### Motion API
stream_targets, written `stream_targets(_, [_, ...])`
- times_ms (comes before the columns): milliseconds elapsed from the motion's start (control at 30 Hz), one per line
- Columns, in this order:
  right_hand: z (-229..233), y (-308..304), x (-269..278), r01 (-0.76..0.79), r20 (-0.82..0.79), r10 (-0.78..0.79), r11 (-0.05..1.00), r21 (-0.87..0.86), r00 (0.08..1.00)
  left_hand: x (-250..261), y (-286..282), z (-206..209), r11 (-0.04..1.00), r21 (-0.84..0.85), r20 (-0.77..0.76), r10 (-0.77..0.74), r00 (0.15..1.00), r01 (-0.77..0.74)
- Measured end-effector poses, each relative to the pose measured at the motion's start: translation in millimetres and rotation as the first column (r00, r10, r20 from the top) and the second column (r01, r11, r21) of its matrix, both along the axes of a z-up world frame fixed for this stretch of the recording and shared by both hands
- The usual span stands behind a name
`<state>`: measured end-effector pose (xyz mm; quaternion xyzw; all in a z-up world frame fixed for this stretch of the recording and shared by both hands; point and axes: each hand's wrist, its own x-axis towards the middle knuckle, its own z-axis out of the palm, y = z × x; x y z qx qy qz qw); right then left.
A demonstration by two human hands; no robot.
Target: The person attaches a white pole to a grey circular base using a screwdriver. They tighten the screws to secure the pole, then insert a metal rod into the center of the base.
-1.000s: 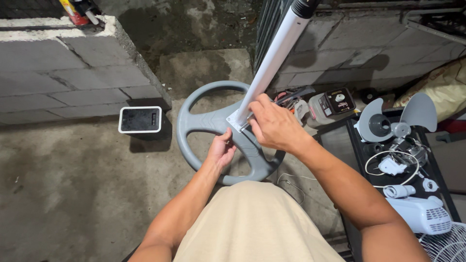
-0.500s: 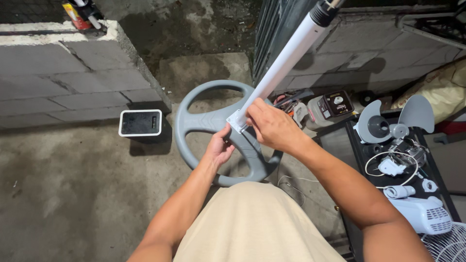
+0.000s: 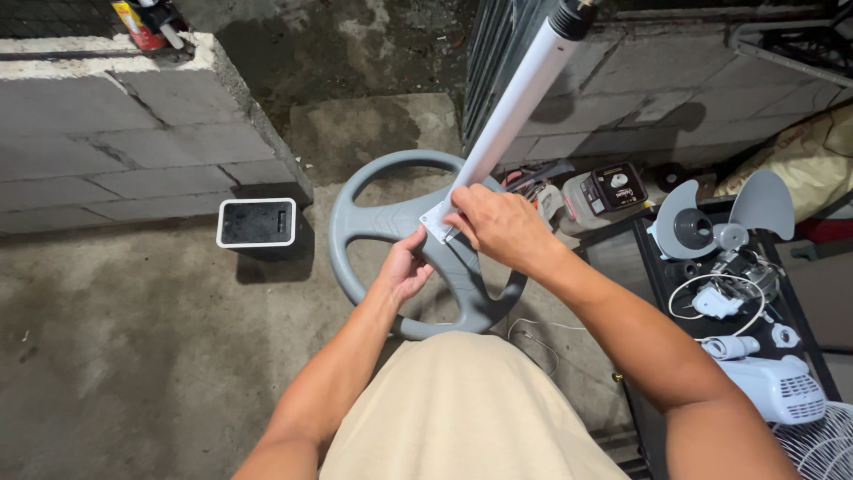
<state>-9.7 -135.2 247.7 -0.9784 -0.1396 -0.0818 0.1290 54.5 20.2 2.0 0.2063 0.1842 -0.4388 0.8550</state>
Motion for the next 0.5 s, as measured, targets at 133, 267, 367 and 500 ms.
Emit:
stream_targets(133, [7.9, 1.3, -5.8, -0.063, 0.072, 0.057, 0.995, 0.080, 0.996, 1.1, 0.8, -0.4, 1.000, -0.006, 0.003, 0.003, 1.000, -0.003])
stream_targets(267, [5.3, -6.6, 1.2, -0.241, 0.228, 0.224, 0.969, 0.048, 0.948, -0.3, 1.6, 9.4, 1.000, 0.007, 0.019, -0.007, 1.000, 0.007])
stream_targets(367, [2.1, -7.8, 4.2, -0.135, 0.098, 0.131, 0.990, 0.040, 0.987, -0.8, 1.8, 14.3, 1.000, -0.015, 0.065, -0.017, 0.998, 0.018])
stream_targets(500, [8.9, -3.5, 6.3, -0.046, -0.101, 0.026, 0.978, -0.202, 0.995, 0.3, -0.6, 13.8, 0.999, 0.006, 0.089, -0.041, 0.995, 0.041])
